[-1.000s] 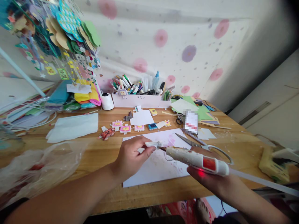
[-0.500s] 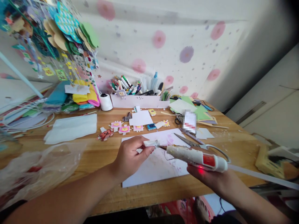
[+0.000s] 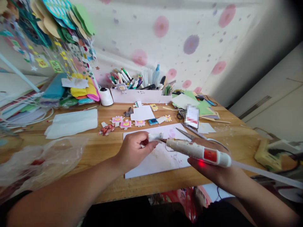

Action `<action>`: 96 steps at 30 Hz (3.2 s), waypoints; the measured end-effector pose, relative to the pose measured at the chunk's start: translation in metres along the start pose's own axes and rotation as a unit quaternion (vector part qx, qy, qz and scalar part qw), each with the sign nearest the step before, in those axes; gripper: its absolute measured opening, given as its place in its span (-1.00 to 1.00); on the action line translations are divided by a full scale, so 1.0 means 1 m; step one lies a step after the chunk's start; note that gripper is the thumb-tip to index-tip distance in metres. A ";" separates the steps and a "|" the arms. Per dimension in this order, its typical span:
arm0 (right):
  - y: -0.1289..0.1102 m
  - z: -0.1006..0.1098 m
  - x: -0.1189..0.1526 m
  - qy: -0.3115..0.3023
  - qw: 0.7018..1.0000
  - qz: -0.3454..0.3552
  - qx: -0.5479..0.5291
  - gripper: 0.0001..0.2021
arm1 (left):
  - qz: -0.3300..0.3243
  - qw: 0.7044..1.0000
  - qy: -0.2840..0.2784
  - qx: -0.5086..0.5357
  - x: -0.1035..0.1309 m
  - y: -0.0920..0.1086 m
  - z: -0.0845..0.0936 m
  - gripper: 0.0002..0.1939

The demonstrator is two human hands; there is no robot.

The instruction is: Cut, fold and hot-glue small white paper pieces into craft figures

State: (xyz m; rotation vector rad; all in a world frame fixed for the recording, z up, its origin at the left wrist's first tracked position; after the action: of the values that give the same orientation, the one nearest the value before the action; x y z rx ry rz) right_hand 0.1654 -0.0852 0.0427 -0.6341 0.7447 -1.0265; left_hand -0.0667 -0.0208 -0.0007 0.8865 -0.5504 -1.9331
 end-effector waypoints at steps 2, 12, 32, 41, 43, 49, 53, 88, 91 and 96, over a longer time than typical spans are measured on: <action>-0.001 0.004 0.001 0.007 1.000 0.001 -0.024 -0.78 | 0.018 1.000 -0.010 0.007 0.000 0.000 0.000 -0.76; 0.004 0.007 0.003 -0.003 0.998 -0.044 -0.053 -0.73 | 0.086 0.991 -0.041 0.096 -0.002 -0.001 -0.001 -0.79; 0.007 0.000 0.000 -0.011 0.994 -0.063 -0.084 -0.95 | 0.054 0.971 -0.111 0.206 -0.002 0.001 -0.002 -0.88; 0.002 0.001 0.000 0.010 0.996 -0.056 -0.073 -0.96 | 0.077 0.981 -0.127 0.123 0.000 0.003 -0.003 -0.86; 0.002 0.002 0.000 0.012 0.996 -0.048 -0.078 -0.92 | 0.091 0.980 -0.130 0.122 -0.001 0.004 -0.002 -0.85; 0.005 0.003 0.003 -0.009 0.994 -0.054 -0.090 -0.78 | 0.149 0.958 -0.117 0.217 -0.004 0.005 -0.001 -0.86; 0.004 0.000 0.003 -0.012 0.993 -0.070 -0.096 -0.81 | 0.165 0.945 -0.114 0.259 -0.003 0.003 -0.004 -0.88; 0.014 0.003 0.002 0.027 0.996 -0.032 -0.082 -0.77 | 0.214 0.931 -0.122 0.271 -0.003 0.009 0.003 -0.83; 0.015 -0.002 0.004 0.019 0.996 -0.047 -0.075 -0.76 | 0.217 0.928 -0.124 0.275 -0.004 0.008 0.002 -0.84; 0.018 -0.010 0.003 0.013 0.997 -0.045 -0.054 -0.87 | 0.201 0.929 -0.130 0.283 -0.003 0.008 0.000 -0.85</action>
State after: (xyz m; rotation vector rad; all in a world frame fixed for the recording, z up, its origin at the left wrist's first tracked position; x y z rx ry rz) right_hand 0.1677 -0.0823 0.0226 -0.7548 0.8041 -1.0841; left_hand -0.0612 -0.0220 0.0062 0.7825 -1.3860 -1.5331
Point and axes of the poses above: each hand's wrist, its own x-axis away from the middle knuckle, its own z-axis out of the back of the hand, y = z × x, the point moved 1 cm from there along -x, towards the middle knuckle, and after that the axes turned 13 degrees about -x, right-handed, at the moved point
